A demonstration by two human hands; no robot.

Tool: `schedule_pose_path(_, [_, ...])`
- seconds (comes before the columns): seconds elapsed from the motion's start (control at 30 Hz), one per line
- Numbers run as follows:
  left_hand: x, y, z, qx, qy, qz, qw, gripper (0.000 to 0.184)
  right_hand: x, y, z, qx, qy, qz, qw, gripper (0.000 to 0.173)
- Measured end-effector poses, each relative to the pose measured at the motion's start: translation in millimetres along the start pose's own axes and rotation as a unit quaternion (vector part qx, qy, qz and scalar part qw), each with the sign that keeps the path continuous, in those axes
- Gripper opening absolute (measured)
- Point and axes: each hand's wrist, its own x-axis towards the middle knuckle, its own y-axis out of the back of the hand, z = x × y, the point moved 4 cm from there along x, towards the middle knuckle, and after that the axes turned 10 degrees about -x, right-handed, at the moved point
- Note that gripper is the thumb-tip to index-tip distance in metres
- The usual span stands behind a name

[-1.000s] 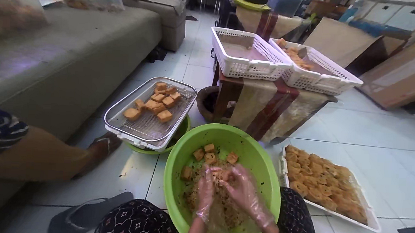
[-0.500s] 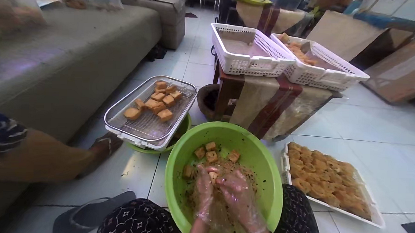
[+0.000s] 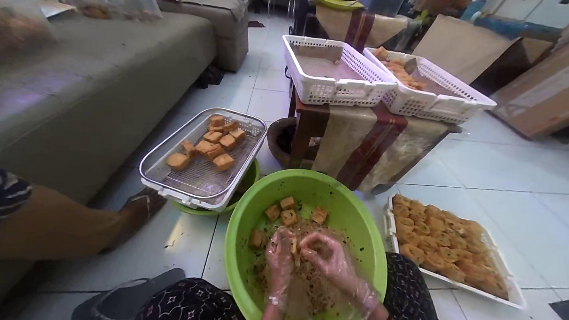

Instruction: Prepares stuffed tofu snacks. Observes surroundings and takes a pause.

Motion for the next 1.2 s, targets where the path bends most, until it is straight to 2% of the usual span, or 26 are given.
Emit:
schedule_pose_path(0.03, [-0.5,1.9,-0.1,-0.006,0.02,0.017,1.0,0.039,0.2,1.9,-2.5,-0.008,0.0,-0.027,1.0,0.043])
schedule_pose_path(0.1, [-1.6,4.2,0.6,-0.007,0.049,0.037,0.998,0.045,-0.2,-1.2,-5.4,-0.064,-0.027,-0.114,0.991,0.085])
schedule_pose_path(0.13, [-2.6,4.1,0.5,-0.001,0.051,0.036,0.998,0.044,-0.9,-5.3,-8.3,-0.081,-0.05,-0.147,0.985,0.095])
schedule_pose_path(0.17, [-3.3,3.7,-0.9,0.001,0.043,0.03,0.999,0.039,-1.3,-9.3,-10.6,-0.085,-0.081,-0.16,0.98,0.093])
schedule_pose_path(0.27, [-2.4,2.3,1.4,0.011,-0.026,0.031,0.999,0.024,3.7,-10.6,-11.6,-0.089,-0.144,-0.095,0.981,0.051])
schedule_pose_path(0.37, [-0.8,5.9,5.3,0.057,-0.097,0.039,0.993,0.019,3.3,-4.8,-12.9,-0.083,-0.131,-0.041,0.987,0.034])
schedule_pose_path(0.47, [-1.6,2.7,3.5,0.081,-0.068,0.029,0.994,0.022,-1.4,-5.6,-16.0,-0.087,-0.102,-0.017,0.991,0.03])
schedule_pose_path(0.57, [-5.4,-4.3,0.3,0.102,0.028,-0.04,0.994,0.031,6.8,-7.7,-9.0,-0.165,-0.124,-0.021,0.978,0.023])
schedule_pose_path(0.63, [-6.8,-6.5,0.0,0.127,0.086,-0.048,0.987,0.031,20.5,-1.2,6.2,-0.16,-0.154,-0.034,0.974,0.023])
schedule_pose_path(0.7, [-3.5,-4.8,1.2,0.155,0.094,-0.018,0.983,0.03,33.5,2.5,36.4,-0.129,-0.171,-0.065,0.975,0.028])
schedule_pose_path(0.77, [0.8,-1.4,4.8,0.156,0.108,0.014,0.982,0.034,37.6,-4.0,66.5,-0.164,-0.174,-0.157,0.958,0.034])
schedule_pose_path(0.87, [5.1,2.2,5.7,0.167,0.132,0.034,0.977,0.042,10.9,-34.9,91.9,-0.284,-0.081,-0.344,0.891,0.04])
schedule_pose_path(0.93, [4.2,2.9,7.4,0.162,0.135,0.035,0.977,0.043,-16.3,-50.0,89.8,-0.33,-0.03,-0.419,0.845,0.043])
schedule_pose_path(1.0, [4.8,3.6,6.4,0.152,0.129,0.04,0.979,0.043,-23.4,-42.2,78.5,-0.327,-0.041,-0.435,0.838,0.037])
schedule_pose_path(1.1, [7.6,5.0,1.1,0.132,0.12,0.049,0.983,0.041,-6.7,-9.5,63.0,-0.272,-0.091,-0.397,0.872,0.038])
schedule_pose_path(1.13, [8.1,4.5,0.0,0.126,0.123,0.053,0.983,0.041,-2.9,-1.8,63.7,-0.285,-0.098,-0.387,0.872,0.039])
schedule_pose_path(1.2, [8.4,3.7,-1.1,0.119,0.135,0.058,0.982,0.042,-5.3,0.7,70.5,-0.368,-0.122,-0.391,0.835,0.04])
